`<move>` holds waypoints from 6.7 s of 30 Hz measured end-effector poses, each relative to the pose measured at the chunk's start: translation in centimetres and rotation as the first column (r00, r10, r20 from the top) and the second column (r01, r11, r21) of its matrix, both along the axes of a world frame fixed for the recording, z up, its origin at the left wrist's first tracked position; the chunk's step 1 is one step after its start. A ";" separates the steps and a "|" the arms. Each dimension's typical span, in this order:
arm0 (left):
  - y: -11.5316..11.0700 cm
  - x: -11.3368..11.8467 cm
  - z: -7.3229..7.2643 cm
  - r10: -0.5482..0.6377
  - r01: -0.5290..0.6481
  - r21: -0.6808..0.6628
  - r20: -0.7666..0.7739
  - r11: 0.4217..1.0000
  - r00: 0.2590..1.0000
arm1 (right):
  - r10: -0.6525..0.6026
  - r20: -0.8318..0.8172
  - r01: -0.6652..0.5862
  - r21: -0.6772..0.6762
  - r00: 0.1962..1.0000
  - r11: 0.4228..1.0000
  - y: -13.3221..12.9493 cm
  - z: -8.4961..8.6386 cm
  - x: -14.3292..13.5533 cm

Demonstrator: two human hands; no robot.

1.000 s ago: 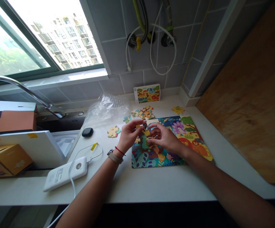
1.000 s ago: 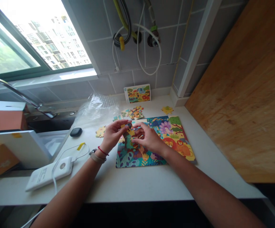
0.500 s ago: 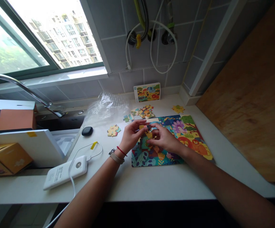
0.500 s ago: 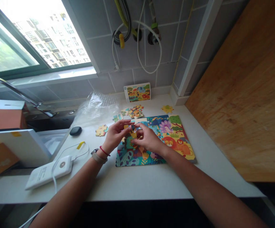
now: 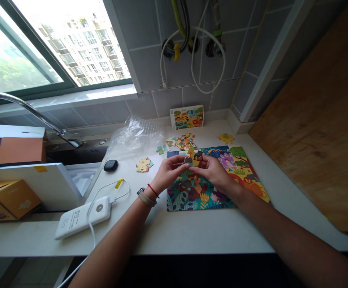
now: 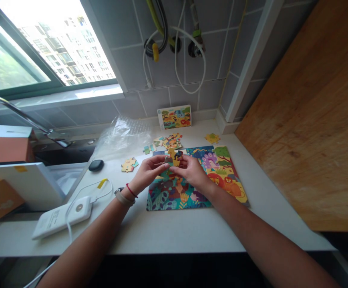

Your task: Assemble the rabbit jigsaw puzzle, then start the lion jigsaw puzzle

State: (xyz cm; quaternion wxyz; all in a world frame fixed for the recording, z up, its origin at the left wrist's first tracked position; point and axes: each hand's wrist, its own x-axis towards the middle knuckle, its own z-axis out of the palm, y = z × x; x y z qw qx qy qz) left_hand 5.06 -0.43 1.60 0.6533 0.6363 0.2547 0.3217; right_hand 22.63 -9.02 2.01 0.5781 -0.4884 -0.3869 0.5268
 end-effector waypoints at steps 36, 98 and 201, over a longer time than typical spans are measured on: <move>0.7 -0.5 0.5 0.102 -0.099 0.050 -0.060 0.994 0.993 | -0.235 -0.096 0.227 -0.089 0.967 0.970 -0.3 1.5 0.5; 3.6 -4.3 2.9 -0.278 0.375 0.027 -0.622 0.927 0.732 | -0.262 0.919 -0.123 0.309 0.294 0.943 -0.8 0.1 1.2; 4.5 -4.1 -0.4 0.208 0.340 0.670 -0.597 0.660 0.774 | 0.053 0.968 -0.692 0.136 0.244 0.709 -2.9 -0.5 -2.7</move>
